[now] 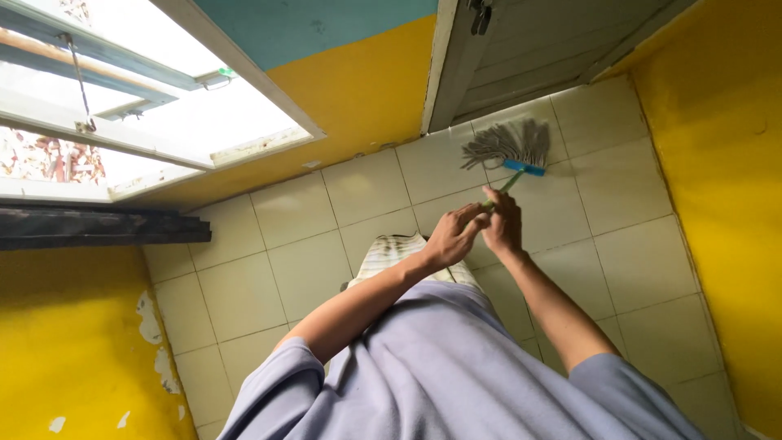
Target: Sweeping a tiled floor with a broom.
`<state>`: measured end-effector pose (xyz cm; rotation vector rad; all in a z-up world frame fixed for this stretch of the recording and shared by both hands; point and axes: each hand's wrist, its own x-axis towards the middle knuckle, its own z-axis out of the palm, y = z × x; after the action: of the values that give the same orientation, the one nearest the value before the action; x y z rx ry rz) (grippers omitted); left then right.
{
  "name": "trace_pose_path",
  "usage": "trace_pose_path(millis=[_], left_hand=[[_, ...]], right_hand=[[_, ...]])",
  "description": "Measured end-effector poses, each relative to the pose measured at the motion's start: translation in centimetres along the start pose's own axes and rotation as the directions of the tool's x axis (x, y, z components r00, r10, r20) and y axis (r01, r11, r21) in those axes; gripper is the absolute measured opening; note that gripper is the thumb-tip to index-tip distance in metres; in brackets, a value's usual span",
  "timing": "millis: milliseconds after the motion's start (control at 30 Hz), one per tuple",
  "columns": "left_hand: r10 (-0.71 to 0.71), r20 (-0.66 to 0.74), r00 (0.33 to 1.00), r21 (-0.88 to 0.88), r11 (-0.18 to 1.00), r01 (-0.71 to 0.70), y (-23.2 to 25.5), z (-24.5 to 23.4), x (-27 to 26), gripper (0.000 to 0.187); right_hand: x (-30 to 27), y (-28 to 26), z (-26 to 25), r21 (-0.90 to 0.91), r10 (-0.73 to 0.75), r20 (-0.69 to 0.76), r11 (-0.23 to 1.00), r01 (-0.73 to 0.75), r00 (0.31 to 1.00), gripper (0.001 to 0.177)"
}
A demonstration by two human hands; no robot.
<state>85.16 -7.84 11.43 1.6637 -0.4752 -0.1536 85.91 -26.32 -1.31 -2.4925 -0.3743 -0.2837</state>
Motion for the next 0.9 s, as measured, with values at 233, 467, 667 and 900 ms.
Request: trace_pose_path(millis=[233, 467, 667, 900], left_hand=[[-0.389, -0.183, 0.903, -0.468, 0.842, 0.268, -5.2, -3.1, -7.8, 0.038], [-0.157, -0.138, 0.978, 0.071, 0.983, 0.168, 4.0, -13.3, -16.5, 0.032], [-0.166, -0.413, 0.896, 0.205, 0.941, 0.268, 9.1, -15.9, -28.0, 0.032], [-0.120, -0.712, 0.692, 0.279, 0.855, 0.436, 11.5, -15.8, -37.0, 0.037]], right_hand=[[-3.0, -6.5, 6.2, -0.012, -0.011, 0.058, 1.000, 0.011, 0.998, 0.028], [-6.6, -15.7, 14.5, 0.337, -0.135, 0.152, 0.938, 0.077, 0.979, 0.038], [-7.6, -28.9, 15.3, 0.550, -0.379, 0.430, 0.830, 0.095, 0.819, 0.051], [-11.0, -41.3, 20.0, 0.538, -0.337, 0.607, 0.840, -0.061, 0.720, 0.032]])
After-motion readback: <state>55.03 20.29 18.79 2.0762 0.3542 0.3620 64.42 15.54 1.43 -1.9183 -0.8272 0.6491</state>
